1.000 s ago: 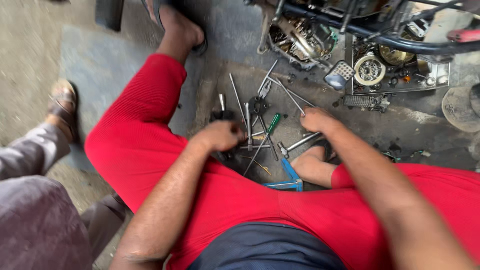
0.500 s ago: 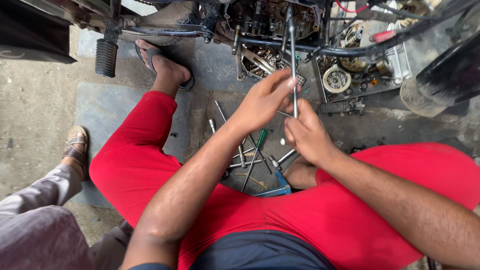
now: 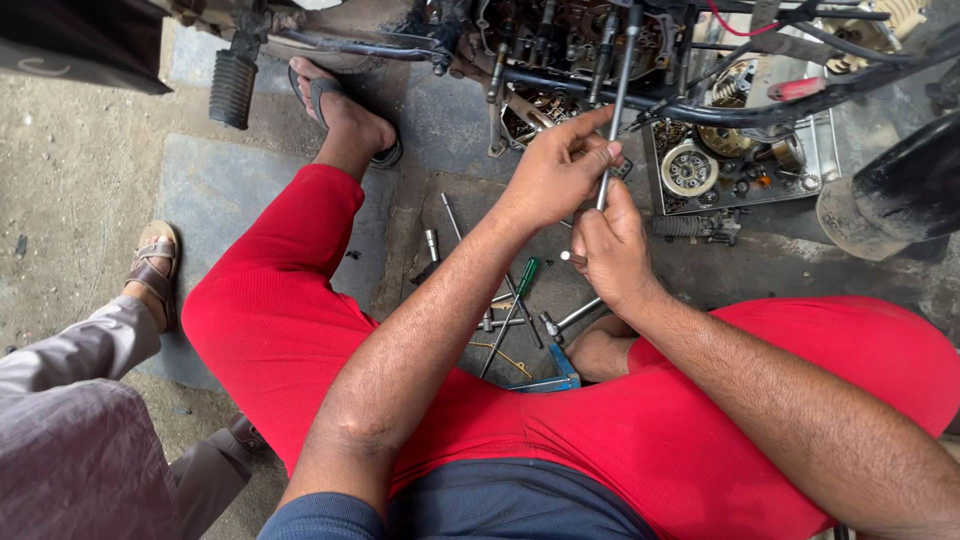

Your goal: The person sits on the ground and works on a motorcycle engine using a T-handle wrench and a rag. They loosen and tighten bolts, wipe engine parts, and handle a flexible hose near the engine.

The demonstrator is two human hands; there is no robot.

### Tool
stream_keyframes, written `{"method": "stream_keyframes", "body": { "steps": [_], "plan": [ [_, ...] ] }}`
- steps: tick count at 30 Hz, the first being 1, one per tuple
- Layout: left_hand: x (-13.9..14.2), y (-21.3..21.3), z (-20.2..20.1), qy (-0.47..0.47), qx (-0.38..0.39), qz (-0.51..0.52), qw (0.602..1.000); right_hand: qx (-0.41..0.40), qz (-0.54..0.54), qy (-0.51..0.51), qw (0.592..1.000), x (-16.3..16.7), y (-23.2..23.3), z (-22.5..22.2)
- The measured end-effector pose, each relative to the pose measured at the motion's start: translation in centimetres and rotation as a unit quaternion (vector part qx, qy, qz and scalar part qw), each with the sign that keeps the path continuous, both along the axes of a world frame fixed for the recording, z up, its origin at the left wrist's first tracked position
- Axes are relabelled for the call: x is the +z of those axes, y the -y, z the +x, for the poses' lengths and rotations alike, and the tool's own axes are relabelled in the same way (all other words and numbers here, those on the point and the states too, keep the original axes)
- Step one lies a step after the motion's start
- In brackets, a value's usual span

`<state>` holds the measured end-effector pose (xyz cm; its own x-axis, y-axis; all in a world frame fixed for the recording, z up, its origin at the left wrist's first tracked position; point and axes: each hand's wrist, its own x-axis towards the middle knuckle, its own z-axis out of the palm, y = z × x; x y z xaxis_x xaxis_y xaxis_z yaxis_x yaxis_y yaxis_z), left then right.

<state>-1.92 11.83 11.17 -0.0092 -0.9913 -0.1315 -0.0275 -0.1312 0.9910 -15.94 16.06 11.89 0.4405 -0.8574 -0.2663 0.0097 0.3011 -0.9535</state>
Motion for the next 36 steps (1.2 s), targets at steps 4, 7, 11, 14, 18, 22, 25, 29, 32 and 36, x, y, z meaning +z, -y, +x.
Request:
{"method": "stream_keyframes", "body": {
  "steps": [4,7,11,14,18,22,25,29,32,36],
  "plan": [
    [-0.6,-0.2,0.2,0.001,-0.004,-0.040,0.999,-0.014,0.012,0.021,1.000,0.8,-0.3,0.2],
    [-0.7,-0.4,-0.1,-0.044,-0.015,-0.045,0.998,-0.032,0.048,0.064,0.996,2.3,-0.4,0.1],
    [-0.8,-0.3,-0.6,-0.082,-0.037,-0.072,0.993,-0.048,0.084,0.102,0.990,4.5,-0.5,-0.5],
    [-1.0,-0.8,-1.5,-0.111,-0.020,-0.109,0.988,-0.047,0.075,0.086,0.992,5.0,-0.7,-0.9],
    [-1.9,-3.0,-2.7,-0.039,0.050,-0.082,0.995,-0.043,0.000,-0.020,0.999,2.5,-1.0,-1.0],
    [-2.4,-4.7,-3.0,0.044,0.104,-0.112,0.987,-0.010,-0.125,-0.075,0.989,-0.9,-1.0,-0.7],
    [-2.2,-4.5,-2.6,0.069,0.102,-0.097,0.988,-0.020,-0.108,-0.050,0.993,-1.4,-1.4,-0.2],
    [-1.5,-4.1,-1.6,0.031,0.117,-0.099,0.988,-0.020,-0.102,-0.032,0.994,0.5,-2.0,1.2],
    [-0.8,-3.8,-0.6,0.024,0.115,-0.113,0.987,-0.037,-0.069,-0.049,0.996,2.2,-2.1,2.5],
    [0.1,-3.8,0.7,0.032,0.092,-0.101,0.990,-0.001,-0.027,-0.039,0.999,3.7,-1.7,3.6]
  ]
}}
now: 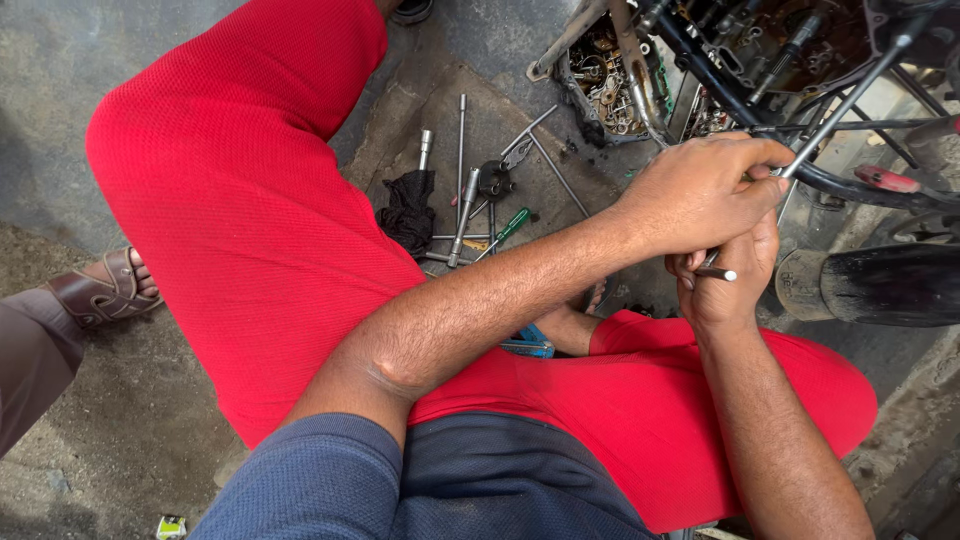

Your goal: The person sits on the ground and works on a motorcycle engine using a T-handle wrench and a rag. They loosen and tighten bolts, wipe engine parts, and handle a flexible hose near the engine.

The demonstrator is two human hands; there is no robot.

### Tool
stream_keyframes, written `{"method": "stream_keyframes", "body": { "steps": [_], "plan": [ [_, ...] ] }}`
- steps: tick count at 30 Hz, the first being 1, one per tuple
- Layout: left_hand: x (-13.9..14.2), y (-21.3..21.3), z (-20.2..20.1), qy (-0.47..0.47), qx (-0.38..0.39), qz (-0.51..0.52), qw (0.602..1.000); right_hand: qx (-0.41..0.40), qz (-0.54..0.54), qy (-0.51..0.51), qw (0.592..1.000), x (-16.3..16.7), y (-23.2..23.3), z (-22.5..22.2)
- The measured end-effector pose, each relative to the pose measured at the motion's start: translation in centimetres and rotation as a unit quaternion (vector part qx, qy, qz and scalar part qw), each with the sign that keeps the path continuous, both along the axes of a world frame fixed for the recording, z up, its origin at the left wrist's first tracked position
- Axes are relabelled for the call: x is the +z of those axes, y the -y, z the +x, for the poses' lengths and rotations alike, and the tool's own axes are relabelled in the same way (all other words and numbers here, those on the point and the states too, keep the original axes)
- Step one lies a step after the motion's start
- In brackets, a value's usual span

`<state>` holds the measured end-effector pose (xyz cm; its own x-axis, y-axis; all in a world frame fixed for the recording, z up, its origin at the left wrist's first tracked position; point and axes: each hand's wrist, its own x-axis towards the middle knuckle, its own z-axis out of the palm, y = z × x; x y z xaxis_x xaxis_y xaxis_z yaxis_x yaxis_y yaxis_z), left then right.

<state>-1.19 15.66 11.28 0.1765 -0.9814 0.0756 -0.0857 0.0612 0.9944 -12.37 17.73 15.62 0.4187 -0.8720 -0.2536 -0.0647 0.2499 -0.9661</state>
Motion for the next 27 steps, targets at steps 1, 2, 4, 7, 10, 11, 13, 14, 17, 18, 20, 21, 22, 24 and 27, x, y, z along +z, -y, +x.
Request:
{"method": "stream_keyframes", "body": {
  "steps": [1,2,4,7,10,11,13,14,17,18,20,21,22,24,27],
  "plan": [
    [0.2,0.0,0.2,0.003,0.000,-0.004,1.000,0.018,0.011,0.008,1.000,0.4,0.2,-0.1],
    [0.4,0.0,0.4,0.004,-0.006,-0.013,1.000,0.029,0.027,0.017,0.999,0.9,0.5,-0.3],
    [0.8,-0.3,0.5,0.010,-0.022,-0.030,0.999,0.049,0.060,0.038,0.996,2.0,1.1,-1.4],
    [1.7,-0.5,0.1,0.013,-0.045,-0.030,0.998,0.074,0.070,0.015,0.995,3.0,1.9,-3.6],
    [2.9,-0.8,-0.4,0.020,-0.044,-0.061,0.997,0.076,0.070,-0.019,0.994,2.9,2.8,-5.8],
    [3.3,-0.7,-0.6,-0.001,-0.044,-0.048,0.998,0.101,0.030,-0.089,0.990,2.8,3.3,-6.3],
    [3.9,-0.6,-0.6,-0.038,-0.048,-0.016,0.998,0.139,-0.042,-0.228,0.963,2.7,4.3,-7.0],
    [4.1,-0.4,-0.6,-0.058,-0.049,0.007,0.997,0.155,-0.062,-0.279,0.946,2.9,4.7,-7.2],
    [4.5,1.5,-0.6,-0.052,-0.020,0.029,0.998,0.226,-0.115,-0.400,0.881,3.6,4.9,-7.4],
    [4.5,2.7,-0.6,-0.009,0.007,0.004,1.000,0.265,-0.130,-0.420,0.858,3.8,4.6,-7.4],
    [4.5,5.5,-0.7,0.090,0.058,-0.051,0.993,0.337,-0.126,-0.468,0.807,4.2,3.7,-7.2],
    [4.6,7.2,-0.9,0.144,0.082,-0.083,0.983,0.369,-0.109,-0.497,0.778,4.4,3.2,-7.1],
    [4.5,9.0,-1.0,0.196,0.109,-0.118,0.967,0.401,-0.094,-0.525,0.745,4.5,2.9,-7.1],
    [4.4,12.4,-1.1,0.282,0.145,-0.110,0.942,0.433,-0.125,-0.527,0.720,4.7,2.5,-7.3],
    [3.8,15.4,-1.0,0.341,0.152,-0.071,0.925,0.448,-0.116,-0.545,0.699,5.2,3.3,-8.3]
  ]
}}
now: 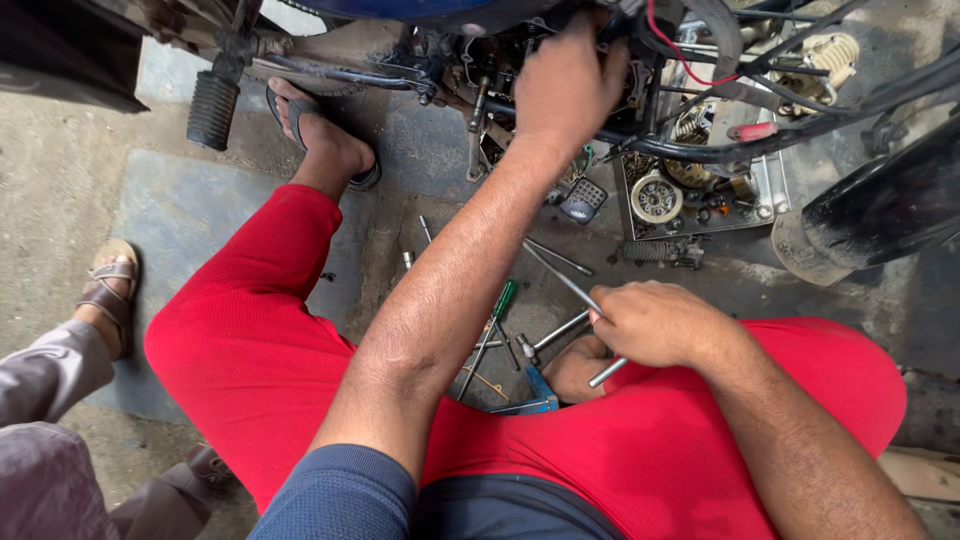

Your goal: The person sits on the ground and works on a motorcycle engine using a T-handle wrench and a rag. They loosen and tighten bolts, wipe engine parts, and handle a flexible hose near the engine.

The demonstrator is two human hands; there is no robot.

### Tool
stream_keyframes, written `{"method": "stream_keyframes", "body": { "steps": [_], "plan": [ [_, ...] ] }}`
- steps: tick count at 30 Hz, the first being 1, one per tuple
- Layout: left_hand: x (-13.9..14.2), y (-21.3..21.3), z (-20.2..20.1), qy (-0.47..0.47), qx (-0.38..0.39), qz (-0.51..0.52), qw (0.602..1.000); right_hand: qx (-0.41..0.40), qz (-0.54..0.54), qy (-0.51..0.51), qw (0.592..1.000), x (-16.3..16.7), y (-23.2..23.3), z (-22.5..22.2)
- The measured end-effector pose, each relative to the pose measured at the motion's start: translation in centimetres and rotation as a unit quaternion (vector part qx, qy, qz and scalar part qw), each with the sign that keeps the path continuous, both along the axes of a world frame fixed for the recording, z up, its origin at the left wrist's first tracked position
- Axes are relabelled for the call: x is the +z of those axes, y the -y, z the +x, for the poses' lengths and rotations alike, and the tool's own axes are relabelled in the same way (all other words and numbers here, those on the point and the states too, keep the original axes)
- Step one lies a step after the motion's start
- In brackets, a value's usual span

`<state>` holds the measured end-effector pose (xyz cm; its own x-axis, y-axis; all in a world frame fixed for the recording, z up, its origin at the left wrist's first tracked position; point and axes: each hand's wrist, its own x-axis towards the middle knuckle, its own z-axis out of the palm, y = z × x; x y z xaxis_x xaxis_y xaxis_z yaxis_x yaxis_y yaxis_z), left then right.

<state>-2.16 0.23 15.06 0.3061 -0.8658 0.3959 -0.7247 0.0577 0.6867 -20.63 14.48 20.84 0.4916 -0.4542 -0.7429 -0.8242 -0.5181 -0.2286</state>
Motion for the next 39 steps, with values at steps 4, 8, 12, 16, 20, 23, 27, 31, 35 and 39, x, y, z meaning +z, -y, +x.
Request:
{"method": "stream_keyframes", "body": {
  "steps": [4,8,12,16,20,23,27,31,35,39],
  "plan": [
    [-1.2,0.7,0.9,0.050,-0.003,-0.020,0.999,-0.064,-0.004,0.095,0.993,1.3,2.5,-3.0],
    [-1.6,1.2,2.1,0.032,-0.040,-0.076,0.996,-0.236,0.043,0.159,0.958,2.6,5.6,-7.1],
    [-0.7,1.0,1.6,-0.051,-0.033,-0.066,0.996,-0.327,0.102,0.227,0.912,2.5,6.7,-9.9],
    [0.4,-3.0,0.2,-0.109,-0.027,-0.033,0.993,-0.356,0.187,0.382,0.832,1.6,7.0,-11.0],
    [-0.5,-10.6,1.7,0.114,-0.206,-0.183,0.955,-0.394,0.462,0.546,0.577,0.0,7.4,-9.5],
    [-1.7,-13.0,4.6,0.095,-0.293,0.082,0.948,-0.493,0.413,0.545,0.537,-2.0,7.8,-6.1],
    [-2.6,-13.7,7.8,0.097,-0.195,0.128,0.968,-0.510,0.207,0.533,0.643,-4.6,9.5,-0.8],
    [-2.5,-12.9,8.6,0.042,-0.136,0.195,0.970,-0.503,0.032,0.556,0.661,-6.4,11.5,2.2],
    [-2.0,-12.7,8.3,0.036,-0.111,0.151,0.982,-0.482,-0.081,0.571,0.660,-8.2,13.2,3.5],
    [-1.5,-13.5,7.5,-0.030,-0.091,0.141,0.985,-0.423,-0.161,0.608,0.652,-10.0,14.9,4.0]
  ]
}}
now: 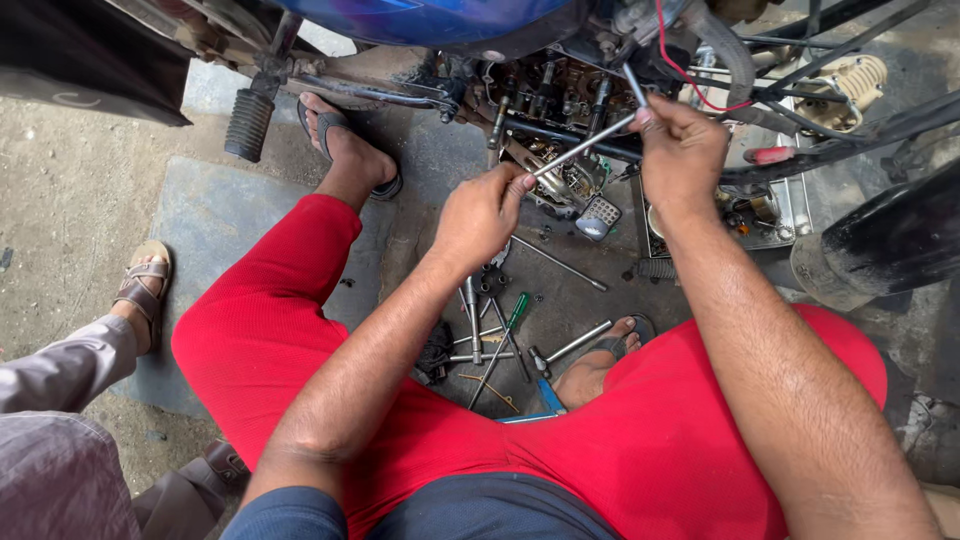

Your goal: The person sits on the ground and works on a motorcycle engine using a T-handle wrench and a rag. They loosen and tighten bolts, wipe engine parts, and handle a flexible hose near the engine.

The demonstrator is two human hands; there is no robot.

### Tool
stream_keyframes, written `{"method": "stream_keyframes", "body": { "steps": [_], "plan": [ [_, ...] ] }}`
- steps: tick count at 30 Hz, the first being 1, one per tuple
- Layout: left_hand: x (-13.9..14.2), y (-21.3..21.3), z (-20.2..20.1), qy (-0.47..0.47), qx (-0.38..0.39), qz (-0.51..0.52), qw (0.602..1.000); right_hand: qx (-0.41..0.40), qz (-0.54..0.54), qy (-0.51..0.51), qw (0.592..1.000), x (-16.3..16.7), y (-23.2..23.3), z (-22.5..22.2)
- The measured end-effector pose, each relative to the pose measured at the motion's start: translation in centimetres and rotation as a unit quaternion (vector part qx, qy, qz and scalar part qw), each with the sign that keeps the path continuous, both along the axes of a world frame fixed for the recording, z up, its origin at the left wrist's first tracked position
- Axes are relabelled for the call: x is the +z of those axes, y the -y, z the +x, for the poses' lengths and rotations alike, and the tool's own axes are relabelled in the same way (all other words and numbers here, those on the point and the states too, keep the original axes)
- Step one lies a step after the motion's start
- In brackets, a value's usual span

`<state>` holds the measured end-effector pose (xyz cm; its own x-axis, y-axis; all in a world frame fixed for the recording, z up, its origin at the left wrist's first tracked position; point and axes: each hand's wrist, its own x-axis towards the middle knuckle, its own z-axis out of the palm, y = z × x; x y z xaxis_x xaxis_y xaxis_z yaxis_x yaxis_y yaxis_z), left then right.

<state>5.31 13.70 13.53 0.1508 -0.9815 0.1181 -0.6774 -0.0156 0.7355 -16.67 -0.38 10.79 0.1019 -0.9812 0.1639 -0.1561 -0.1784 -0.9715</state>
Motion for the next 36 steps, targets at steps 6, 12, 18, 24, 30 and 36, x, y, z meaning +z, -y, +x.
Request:
{"method": "stream_keyframes", "body": {
  "steps": [6,12,18,24,30,36],
  "plan": [
    [0.3,-0.3,1.1,-0.211,-0.147,0.229,0.939,0.001,0.012,0.051,0.999,-1.5,2.1,-0.7],
    [-2.9,-1.4,-3.1,-0.425,-0.092,0.173,0.884,-0.009,0.036,0.063,0.997,-2.4,2.6,-0.2],
    [-5.7,-2.2,-6.3,-0.400,-0.072,0.010,0.914,-0.080,-0.060,0.104,0.989,-3.9,2.2,0.8],
    [-2.8,-2.5,-6.4,-0.423,-0.026,0.147,0.894,-0.100,0.011,0.006,0.995,-2.7,2.2,0.2],
    [-2.4,-1.1,2.0,-0.219,-0.122,0.038,0.967,-0.033,0.097,-0.019,0.995,-1.2,1.8,0.0],
    [-2.3,2.8,8.5,0.031,-0.097,0.048,0.994,-0.031,0.071,0.116,0.990,-2.1,1.4,1.5]
  ]
}}
